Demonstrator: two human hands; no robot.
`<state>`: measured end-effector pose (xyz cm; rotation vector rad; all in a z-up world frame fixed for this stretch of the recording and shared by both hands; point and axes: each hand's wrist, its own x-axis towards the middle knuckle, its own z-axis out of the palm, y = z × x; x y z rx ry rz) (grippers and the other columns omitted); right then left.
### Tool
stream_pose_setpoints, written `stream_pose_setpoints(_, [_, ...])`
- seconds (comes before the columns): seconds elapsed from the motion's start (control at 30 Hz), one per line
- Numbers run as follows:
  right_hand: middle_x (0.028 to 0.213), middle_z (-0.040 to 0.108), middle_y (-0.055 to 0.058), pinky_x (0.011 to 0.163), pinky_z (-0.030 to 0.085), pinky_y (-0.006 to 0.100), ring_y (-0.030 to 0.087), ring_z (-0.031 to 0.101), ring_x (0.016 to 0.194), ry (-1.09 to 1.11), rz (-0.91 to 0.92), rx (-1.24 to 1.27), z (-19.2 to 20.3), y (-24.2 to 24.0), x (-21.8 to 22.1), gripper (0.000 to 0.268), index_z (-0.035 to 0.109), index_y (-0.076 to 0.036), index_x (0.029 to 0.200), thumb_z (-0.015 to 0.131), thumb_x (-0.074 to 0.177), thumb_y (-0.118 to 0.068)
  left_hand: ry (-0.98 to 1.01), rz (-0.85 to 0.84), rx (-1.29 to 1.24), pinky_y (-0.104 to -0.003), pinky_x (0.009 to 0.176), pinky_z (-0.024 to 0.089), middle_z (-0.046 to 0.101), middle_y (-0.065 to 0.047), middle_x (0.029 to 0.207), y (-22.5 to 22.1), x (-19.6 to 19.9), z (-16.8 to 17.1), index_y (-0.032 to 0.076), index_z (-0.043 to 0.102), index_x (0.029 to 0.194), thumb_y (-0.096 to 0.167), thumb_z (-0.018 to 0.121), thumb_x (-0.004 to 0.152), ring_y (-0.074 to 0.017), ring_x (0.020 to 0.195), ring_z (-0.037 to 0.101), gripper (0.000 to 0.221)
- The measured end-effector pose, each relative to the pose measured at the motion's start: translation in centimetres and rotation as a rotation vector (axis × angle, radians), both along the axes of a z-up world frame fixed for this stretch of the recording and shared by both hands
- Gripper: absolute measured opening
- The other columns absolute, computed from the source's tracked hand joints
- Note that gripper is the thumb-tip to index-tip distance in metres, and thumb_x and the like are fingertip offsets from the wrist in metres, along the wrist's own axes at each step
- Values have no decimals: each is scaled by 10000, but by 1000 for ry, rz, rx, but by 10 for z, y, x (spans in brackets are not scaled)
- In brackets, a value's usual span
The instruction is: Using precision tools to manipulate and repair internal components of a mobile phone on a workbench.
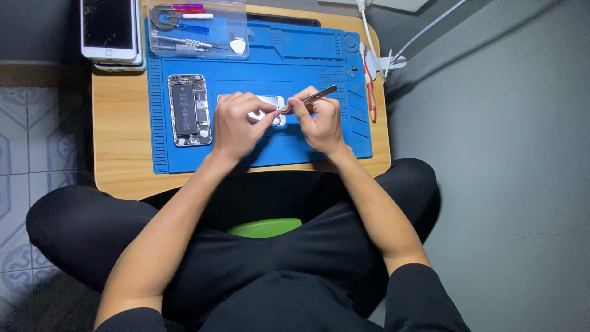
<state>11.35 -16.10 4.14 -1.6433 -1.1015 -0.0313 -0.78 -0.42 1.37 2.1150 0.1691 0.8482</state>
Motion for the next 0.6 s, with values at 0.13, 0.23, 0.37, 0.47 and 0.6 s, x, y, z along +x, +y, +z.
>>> stream_pose_setpoints(0.13, [751,745,36,543,548,244,171,699,563,-14,4,-15,-1,-1,3,331,771,-83,792,664,1075,-218,-17,-6,7,-330,899,471,739,51,790,0,1,-3,216,822,915,142,897,857,-178,754,675,120])
stream_pose_setpoints(0.23, [754,745,36,541,548,246,166,685,554,-14,7,-21,-2,-2,3,346,770,-80,778,658,1077,-213,-19,-19,15,-328,903,470,746,55,803,1,-1,-3,218,825,922,139,897,861,-170,765,678,124])
stream_pose_setpoints(0.37, [753,747,37,548,547,242,158,682,558,3,0,-22,0,-2,0,346,766,-73,778,660,1078,-209,-17,-22,0,-335,903,463,754,49,809,0,-1,-2,218,833,925,141,903,866,-172,759,674,119])
stream_pose_setpoints(0.47, [759,749,43,549,548,244,164,684,566,-1,-3,-24,1,-2,0,351,766,-64,770,660,1077,-198,-22,-27,-4,-341,899,459,757,42,809,0,-2,0,210,839,924,137,906,866,-179,752,670,115])
stream_pose_setpoints(0.6, [775,755,51,560,562,259,189,710,589,-18,0,-39,1,-2,0,348,769,-55,772,660,1076,-186,-32,-15,24,-329,900,455,759,56,820,0,-1,0,225,833,908,143,905,870,-166,759,672,116])
